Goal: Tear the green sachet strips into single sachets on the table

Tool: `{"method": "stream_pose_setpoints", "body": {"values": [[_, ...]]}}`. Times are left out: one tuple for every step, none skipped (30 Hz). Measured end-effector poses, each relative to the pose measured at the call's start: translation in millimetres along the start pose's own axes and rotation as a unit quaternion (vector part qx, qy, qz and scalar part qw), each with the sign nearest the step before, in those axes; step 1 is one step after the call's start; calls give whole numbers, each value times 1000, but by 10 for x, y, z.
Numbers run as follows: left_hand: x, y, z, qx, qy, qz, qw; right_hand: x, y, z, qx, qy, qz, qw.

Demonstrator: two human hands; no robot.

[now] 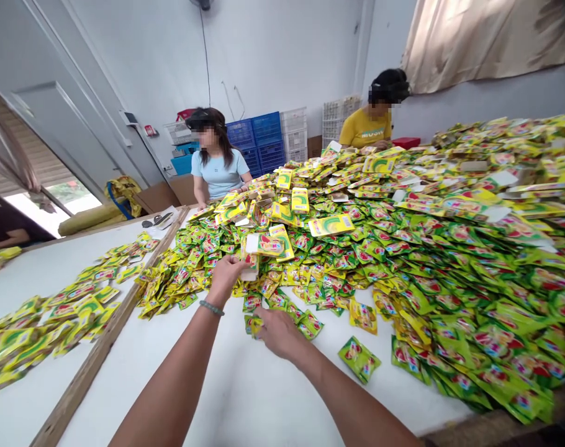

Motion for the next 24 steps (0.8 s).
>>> {"method": "stream_pose_setpoints", "body": {"values": [[155,-71,56,6,-8,-1,1000,37,4,-22,-3,24,-17,1000],[314,-144,114,12,-16,7,1000,77,8,-46,-7,52,-34,998],[476,-219,172,19,-23,20,999,115,12,-70,-13,81,-48,995],[636,-291,229,27,-26,35,999,148,16,-93,-19,108,-60,992],[787,-361,287,40,-25,52,998,174,20,-113,-24,133,-69,988],[922,-424,346,57,-14,69,996,189,25,-132,-29,158,-74,984],[1033,-482,403,76,8,86,993,196,28,-150,-34,178,-76,980],[1106,-533,459,93,38,108,989,193,31,-165,-39,197,-76,977],[1132,-580,510,104,73,140,982,181,35,-174,-41,215,-73,973],[1109,-625,557,105,112,182,971,162,38,-178,-42,231,-67,970],[1046,-667,599,98,143,227,958,141,42,-178,-40,245,-60,967],[957,-703,634,83,160,268,946,121,46,-174,-34,253,-53,965],[860,-725,657,63,160,294,940,106,50,-173,-27,255,-48,965],[774,-729,671,40,150,294,943,97,52,-181,-23,251,-47,966],[717,-712,680,16,140,259,956,94,51,-200,-23,243,-50,969],[699,-686,698,0,142,186,972,97,48,-227,-27,232,-55,971],[713,-675,731,-5,162,90,983,102,44,-259,-34,222,-61,972],[736,-693,783,7,198,-4,980,109,38,-291,-43,216,-69,973],[738,-737,855,32,243,-74,967,115,34,-318,-53,213,-77,972],[708,-795,943,66,290,-108,949,119,31,-336,-62,212,-83,972],[643,-859,1041,98,329,-106,933,118,31,-341,-68,211,-85,971],[549,-923,1134,119,358,-82,922,113,33,-337,-72,208,-84,972],[444,-986,1207,125,376,-55,917,104,37,-325,-74,202,-80,973],[346,-1038,1256,118,383,-39,915,94,41,-311,-73,195,-75,975]]}}
Point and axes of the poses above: each hand's wrist, its own y-axis towards the middle knuckle, its own x-axis out of the back of the hand, z = x × y, the point moved 6 cm from there along y, towards the middle knuckle, and after that the axes turned 14 degrees about x, right-handed, at the moved point
